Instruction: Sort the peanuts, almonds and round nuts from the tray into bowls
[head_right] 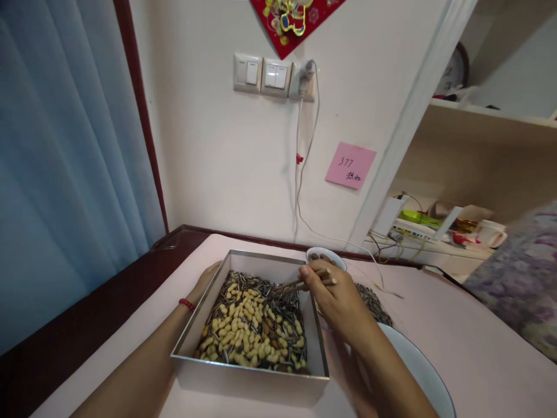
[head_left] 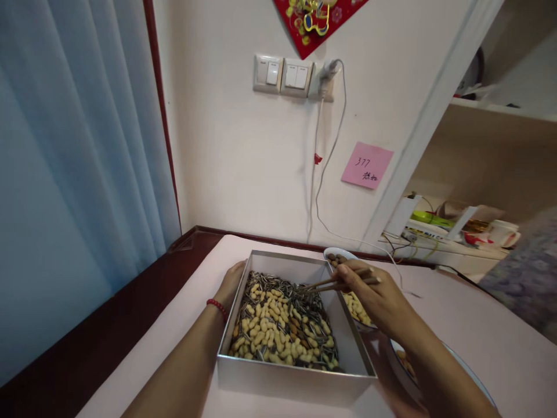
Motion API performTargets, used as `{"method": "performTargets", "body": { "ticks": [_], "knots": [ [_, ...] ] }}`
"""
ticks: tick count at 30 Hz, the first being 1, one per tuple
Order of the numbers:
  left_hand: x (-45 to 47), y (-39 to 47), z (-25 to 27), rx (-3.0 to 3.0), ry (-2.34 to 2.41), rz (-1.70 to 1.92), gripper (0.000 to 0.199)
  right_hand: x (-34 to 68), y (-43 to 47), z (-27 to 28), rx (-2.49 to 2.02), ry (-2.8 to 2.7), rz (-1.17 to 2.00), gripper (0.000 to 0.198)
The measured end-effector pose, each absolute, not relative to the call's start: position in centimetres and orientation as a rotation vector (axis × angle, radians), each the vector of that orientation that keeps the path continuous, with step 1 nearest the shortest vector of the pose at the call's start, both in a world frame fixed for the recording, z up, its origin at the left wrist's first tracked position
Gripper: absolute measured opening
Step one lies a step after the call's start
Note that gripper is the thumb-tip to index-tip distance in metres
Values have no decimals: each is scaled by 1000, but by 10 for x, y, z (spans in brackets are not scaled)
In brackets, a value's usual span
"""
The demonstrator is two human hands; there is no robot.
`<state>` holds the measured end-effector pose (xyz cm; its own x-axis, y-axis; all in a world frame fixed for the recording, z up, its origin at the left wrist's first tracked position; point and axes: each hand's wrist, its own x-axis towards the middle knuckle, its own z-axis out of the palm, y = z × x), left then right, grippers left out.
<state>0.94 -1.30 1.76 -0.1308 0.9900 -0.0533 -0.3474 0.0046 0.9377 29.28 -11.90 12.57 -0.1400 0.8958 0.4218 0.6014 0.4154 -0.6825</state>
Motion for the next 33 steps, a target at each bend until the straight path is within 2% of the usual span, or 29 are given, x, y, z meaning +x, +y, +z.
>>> {"method": "performTargets", "body": {
  "ticks": [19,30,33],
  "knots": [
    [11,-15,20,927,1147,1406,33,274,-143,116,-1319,-1889,536,40],
    [9,-12,18,872,1114,1407,35,290,-152,131,-1289,-1739,445,37],
    [8,-10,17,907,1129,1429,35,311,-162,144,-1283,-1620,296,33]
  ]
}}
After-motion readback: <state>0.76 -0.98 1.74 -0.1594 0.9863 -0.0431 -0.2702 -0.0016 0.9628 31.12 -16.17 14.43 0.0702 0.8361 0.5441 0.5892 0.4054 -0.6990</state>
